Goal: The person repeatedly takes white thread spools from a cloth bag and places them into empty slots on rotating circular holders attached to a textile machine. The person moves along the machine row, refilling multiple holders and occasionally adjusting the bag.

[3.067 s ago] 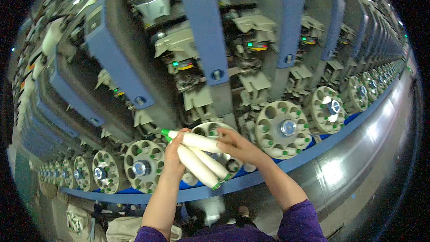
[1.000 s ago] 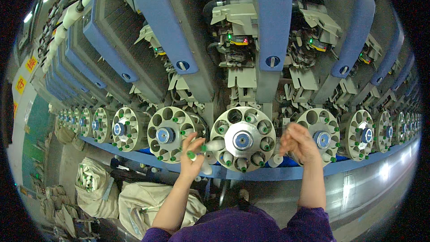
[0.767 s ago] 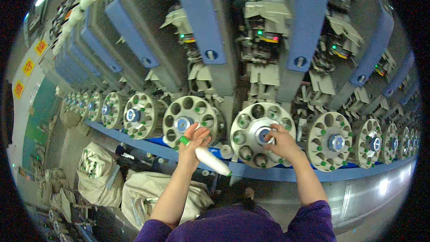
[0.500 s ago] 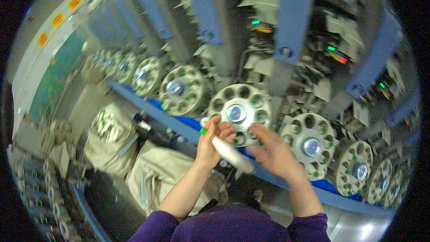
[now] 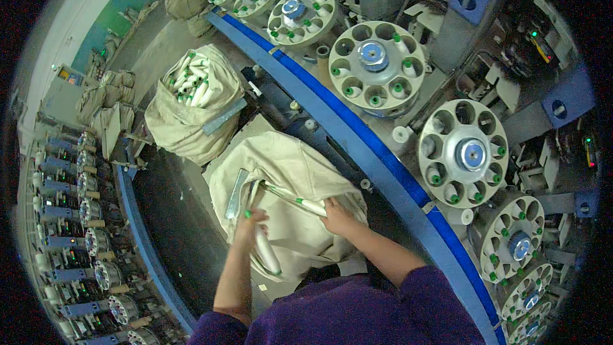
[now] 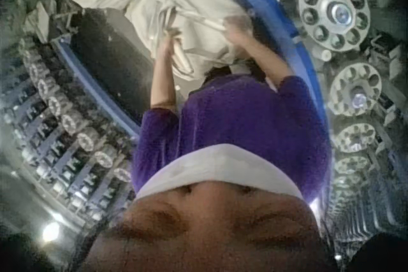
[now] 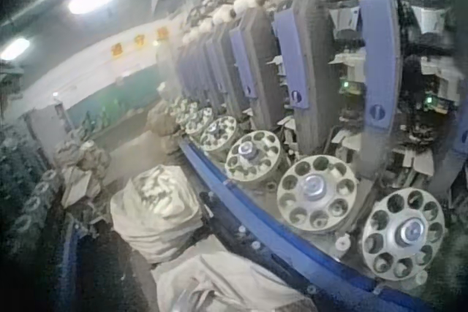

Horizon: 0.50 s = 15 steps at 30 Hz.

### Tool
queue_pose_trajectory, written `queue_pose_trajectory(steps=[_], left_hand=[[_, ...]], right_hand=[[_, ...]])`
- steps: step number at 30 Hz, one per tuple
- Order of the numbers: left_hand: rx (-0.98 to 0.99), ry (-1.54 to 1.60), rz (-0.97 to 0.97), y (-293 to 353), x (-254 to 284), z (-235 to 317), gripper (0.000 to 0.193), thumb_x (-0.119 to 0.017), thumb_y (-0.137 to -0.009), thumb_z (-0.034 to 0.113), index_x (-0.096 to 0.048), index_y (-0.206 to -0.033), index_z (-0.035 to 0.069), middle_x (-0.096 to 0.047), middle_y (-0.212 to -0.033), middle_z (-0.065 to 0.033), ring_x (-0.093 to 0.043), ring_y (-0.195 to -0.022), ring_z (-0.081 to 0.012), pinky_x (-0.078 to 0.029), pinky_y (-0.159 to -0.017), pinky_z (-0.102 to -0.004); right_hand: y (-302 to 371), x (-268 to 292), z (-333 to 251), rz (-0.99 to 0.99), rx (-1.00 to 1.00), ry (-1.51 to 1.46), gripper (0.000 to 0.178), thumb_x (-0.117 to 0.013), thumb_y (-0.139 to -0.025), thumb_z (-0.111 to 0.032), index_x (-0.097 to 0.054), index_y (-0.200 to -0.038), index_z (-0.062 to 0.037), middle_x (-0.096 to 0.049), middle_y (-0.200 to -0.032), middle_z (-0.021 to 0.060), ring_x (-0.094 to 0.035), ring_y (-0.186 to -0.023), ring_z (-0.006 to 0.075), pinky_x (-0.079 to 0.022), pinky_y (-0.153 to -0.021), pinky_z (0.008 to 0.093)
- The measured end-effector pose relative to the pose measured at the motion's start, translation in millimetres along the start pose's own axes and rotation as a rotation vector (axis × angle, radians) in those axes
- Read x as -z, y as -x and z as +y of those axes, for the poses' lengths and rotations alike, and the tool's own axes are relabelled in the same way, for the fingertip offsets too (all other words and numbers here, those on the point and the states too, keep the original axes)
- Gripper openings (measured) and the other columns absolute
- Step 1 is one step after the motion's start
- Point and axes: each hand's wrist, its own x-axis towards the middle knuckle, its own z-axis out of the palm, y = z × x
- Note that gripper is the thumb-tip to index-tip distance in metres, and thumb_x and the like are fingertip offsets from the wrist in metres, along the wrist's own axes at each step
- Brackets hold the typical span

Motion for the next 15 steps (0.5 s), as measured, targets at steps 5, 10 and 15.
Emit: queue_pose_trajectory(steps=[5, 10, 15], left_hand=[[0.256, 0.175, -0.036, -48, -4, -57, 0.024, -0.064, -0.079, 0.013, -0.056, -0.099, 0.001, -0.06, -0.079, -0.0103, -0.054, -0.058, -0.0191, -0.046, -0.048, -0.031], [0.163, 0.351, 0.079, -116, -35, -46, 0.018, -0.059, -0.078, 0.0, -0.051, -0.094, -0.005, -0.056, -0.076, -0.0134, -0.05, -0.053, -0.0202, -0.043, -0.046, -0.0336], [0.261, 0.356, 0.305, -157, -62, -13, 0.019, -0.057, -0.074, -0.009, -0.047, -0.09, -0.005, -0.054, -0.07, -0.0138, -0.051, -0.049, -0.0208, -0.041, -0.042, -0.035]], right_hand=[[-66, -30, -14, 0.025, -0.149, 0.476, 0.045, -0.063, -0.075, -0.026, -0.05, -0.113, -0.0054, -0.049, -0.113, 0.0121, -0.044, -0.108, 0.0285, -0.034, -0.092, 0.0429], [-79, -8, -14, -0.133, -0.247, 0.232, 0.049, -0.064, -0.073, -0.021, -0.049, -0.117, -0.0047, -0.044, -0.124, 0.0154, -0.04, -0.116, 0.0343, -0.031, -0.099, 0.0473], [-29, 15, 8, -0.132, -0.318, -0.257, 0.073, -0.073, -0.067, -0.027, -0.038, -0.124, 0.0009, -0.048, -0.121, 0.02, -0.054, -0.104, 0.0317, -0.046, -0.084, 0.0446]])
